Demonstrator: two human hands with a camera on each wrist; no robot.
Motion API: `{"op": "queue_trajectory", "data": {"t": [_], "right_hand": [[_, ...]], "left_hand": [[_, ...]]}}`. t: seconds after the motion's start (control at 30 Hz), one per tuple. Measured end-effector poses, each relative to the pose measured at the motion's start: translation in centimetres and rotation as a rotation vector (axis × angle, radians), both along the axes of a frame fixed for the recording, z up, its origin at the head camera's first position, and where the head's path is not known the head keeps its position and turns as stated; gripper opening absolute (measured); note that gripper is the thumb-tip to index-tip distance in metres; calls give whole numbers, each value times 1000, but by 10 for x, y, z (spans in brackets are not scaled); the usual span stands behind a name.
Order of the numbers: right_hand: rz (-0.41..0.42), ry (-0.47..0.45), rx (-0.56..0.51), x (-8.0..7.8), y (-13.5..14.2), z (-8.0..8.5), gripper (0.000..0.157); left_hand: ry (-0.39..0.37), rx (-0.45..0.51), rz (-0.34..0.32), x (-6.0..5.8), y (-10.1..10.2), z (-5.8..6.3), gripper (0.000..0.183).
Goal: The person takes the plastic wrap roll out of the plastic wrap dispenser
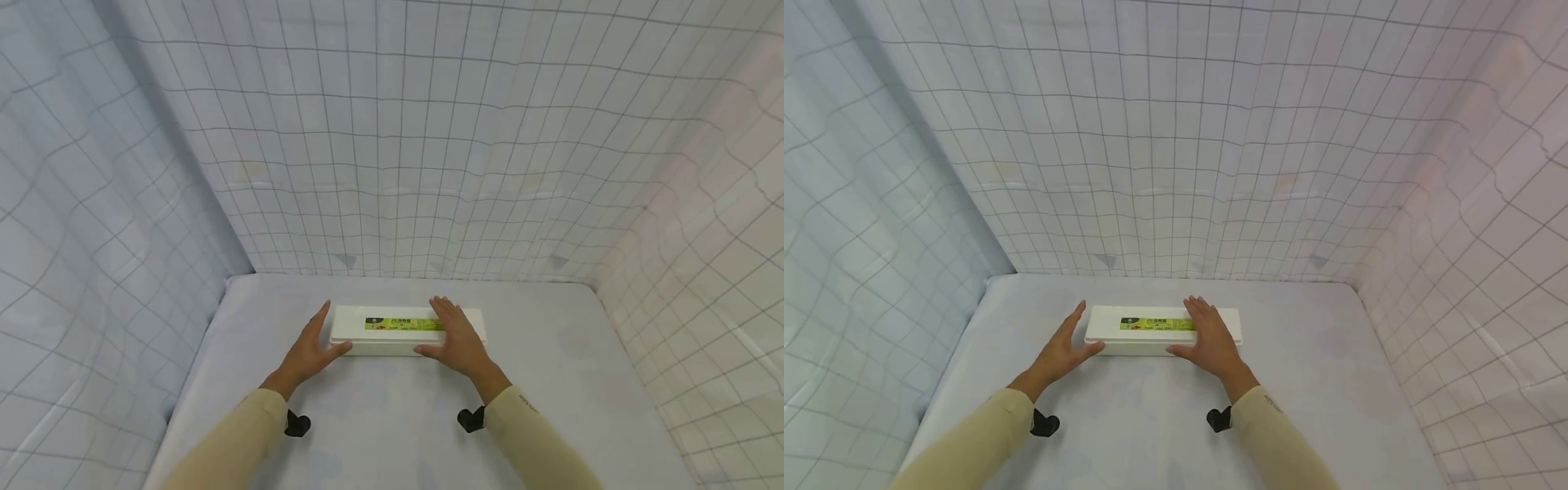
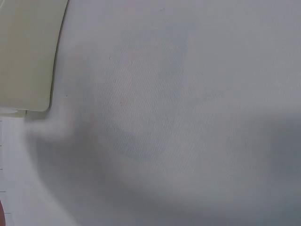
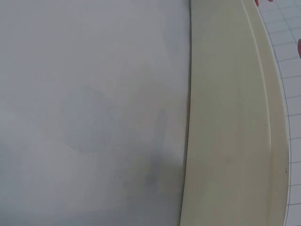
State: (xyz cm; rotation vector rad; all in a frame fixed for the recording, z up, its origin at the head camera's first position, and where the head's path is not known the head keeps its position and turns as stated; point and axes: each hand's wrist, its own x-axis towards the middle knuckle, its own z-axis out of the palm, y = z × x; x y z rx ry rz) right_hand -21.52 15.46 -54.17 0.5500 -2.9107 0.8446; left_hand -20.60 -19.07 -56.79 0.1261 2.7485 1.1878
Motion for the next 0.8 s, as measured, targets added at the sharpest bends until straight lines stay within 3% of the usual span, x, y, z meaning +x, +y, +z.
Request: {"op": "queue_trajectory", "data": {"t": [0.3,0.5,0.8], "right_hand": [[-3,-33,5,-5,-13,-4,110],[68,8,78,-10,-26,-8,111],[124,36,195,-8,-44,-16,109]], "left_hand": [[-7,94,30,-5,6,-14,122],[-31,139,30,-12,12,-28,135],[-118,265,114,-10,21,-42,139]]}}
